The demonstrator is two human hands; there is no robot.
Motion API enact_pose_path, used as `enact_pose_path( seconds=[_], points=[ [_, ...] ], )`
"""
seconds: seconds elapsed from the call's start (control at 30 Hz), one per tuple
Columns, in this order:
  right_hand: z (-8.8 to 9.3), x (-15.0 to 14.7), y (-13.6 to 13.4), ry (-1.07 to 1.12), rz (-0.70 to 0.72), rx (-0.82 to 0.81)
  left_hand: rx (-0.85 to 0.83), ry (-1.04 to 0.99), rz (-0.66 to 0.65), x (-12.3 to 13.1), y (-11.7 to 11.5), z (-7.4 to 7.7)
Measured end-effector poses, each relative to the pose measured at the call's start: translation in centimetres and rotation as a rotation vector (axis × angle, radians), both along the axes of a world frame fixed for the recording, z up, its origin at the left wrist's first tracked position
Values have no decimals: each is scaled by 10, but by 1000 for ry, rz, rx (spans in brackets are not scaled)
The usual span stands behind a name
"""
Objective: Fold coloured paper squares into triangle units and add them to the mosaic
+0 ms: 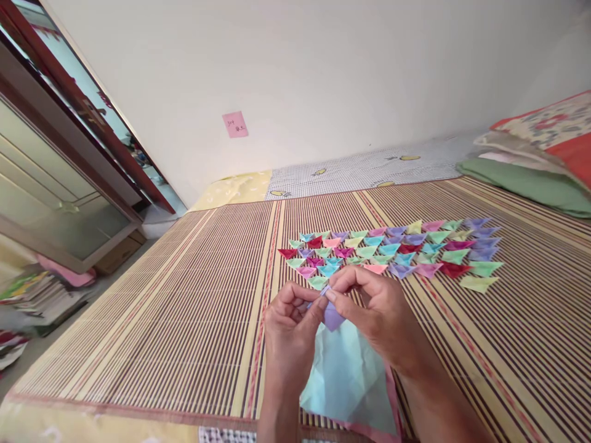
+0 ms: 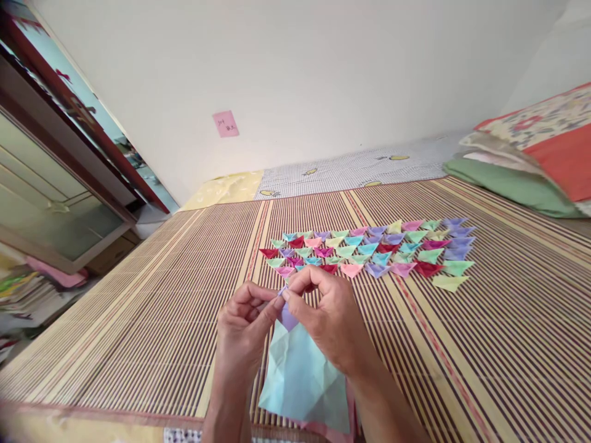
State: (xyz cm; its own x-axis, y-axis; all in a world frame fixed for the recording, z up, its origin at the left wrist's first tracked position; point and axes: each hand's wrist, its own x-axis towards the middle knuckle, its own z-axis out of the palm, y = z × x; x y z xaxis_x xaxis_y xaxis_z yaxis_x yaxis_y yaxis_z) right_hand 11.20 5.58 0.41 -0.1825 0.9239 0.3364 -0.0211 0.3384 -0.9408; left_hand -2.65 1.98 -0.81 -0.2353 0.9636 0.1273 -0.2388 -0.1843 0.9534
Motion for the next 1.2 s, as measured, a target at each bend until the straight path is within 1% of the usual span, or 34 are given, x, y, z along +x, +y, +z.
enact_pose_path(
  seconds=[0.27, 0.47, 0.57, 0.7, 0.83, 1.0, 1.13, 1.2],
  points=[
    [-2, 2, 2, 1, -37, -59, 11, 12, 8, 1, 2, 1],
    [3, 3, 1, -35, 97, -61, 23, 109, 42, 3, -1, 3],
    [5, 4, 0, 10, 95, -69, 9, 129, 57, 5, -2, 2],
    [7, 5, 0, 118, 95, -139, -40, 136, 10, 7, -2, 2],
    [6, 6, 1, 149, 112, -164, -62, 154, -25, 5, -2, 4],
    [4, 8, 1, 81, 77, -116, -45, 160, -50, 0, -1, 3],
    [4, 10, 2, 45, 54, -70, -41, 79, -118, -3, 3, -2],
    [5, 10, 2, 48, 54, -60, -40, 46, -127, -3, 4, -4]
  ],
)
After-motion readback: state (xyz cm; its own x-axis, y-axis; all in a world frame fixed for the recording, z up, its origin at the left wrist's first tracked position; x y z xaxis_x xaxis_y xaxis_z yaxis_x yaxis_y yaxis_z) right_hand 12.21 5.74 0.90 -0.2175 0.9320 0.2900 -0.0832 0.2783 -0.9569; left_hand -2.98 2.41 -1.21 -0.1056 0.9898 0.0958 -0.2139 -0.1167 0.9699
